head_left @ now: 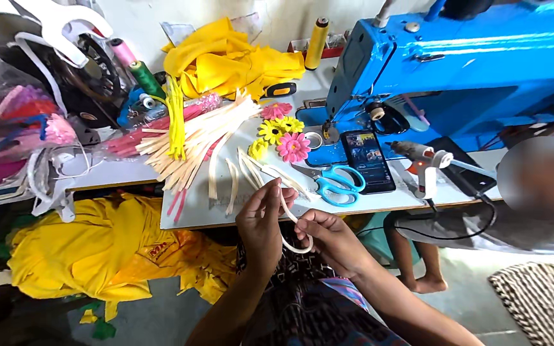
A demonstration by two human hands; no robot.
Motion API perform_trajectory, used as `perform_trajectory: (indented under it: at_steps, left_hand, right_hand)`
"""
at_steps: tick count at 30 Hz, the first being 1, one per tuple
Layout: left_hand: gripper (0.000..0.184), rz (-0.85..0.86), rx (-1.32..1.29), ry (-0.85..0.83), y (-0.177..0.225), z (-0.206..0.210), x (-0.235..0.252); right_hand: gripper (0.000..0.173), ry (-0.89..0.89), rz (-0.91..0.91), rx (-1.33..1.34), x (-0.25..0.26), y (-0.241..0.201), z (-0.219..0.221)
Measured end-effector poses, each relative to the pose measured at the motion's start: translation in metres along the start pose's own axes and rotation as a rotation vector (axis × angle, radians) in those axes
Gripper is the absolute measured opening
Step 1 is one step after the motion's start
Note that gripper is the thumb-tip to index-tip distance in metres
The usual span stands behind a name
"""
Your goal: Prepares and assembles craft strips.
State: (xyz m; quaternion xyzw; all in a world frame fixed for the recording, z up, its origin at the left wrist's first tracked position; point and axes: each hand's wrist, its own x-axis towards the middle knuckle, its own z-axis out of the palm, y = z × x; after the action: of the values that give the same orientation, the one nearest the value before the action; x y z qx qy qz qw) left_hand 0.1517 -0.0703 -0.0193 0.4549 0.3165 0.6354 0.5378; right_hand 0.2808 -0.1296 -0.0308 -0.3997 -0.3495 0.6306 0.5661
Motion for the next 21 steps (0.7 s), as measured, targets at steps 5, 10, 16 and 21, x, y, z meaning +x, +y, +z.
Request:
perform_trajectory:
  at_steps: [5, 10, 16, 21]
  left_hand:
    - [0.022, 0.179, 0.079, -0.035, -0.003, -0.002, 0.0]
    - [0.027, 0.48, 0.289, -0.03, -0.012, -0.005, 0.001]
    - [0.022, 0.471, 0.287, -0.022, -0.006, -0.01, 0.008]
    - [0.018, 0.382, 0.237, 0.0, 0.0, -0.012, 0.011]
  right_hand:
    - [0.015, -0.004, -0.003, -0.035, 0.0, 0.0, 0.0]
    - [0.016, -0.084, 0.066, 0.013, -0.001, -0.001, -0.002]
    - [0.022, -0.354, 0.333, 0.222, -0.003, 0.004, -0.019]
    - [0.021, -0.448, 0.423, 0.36, -0.006, 0.005, -0.022]
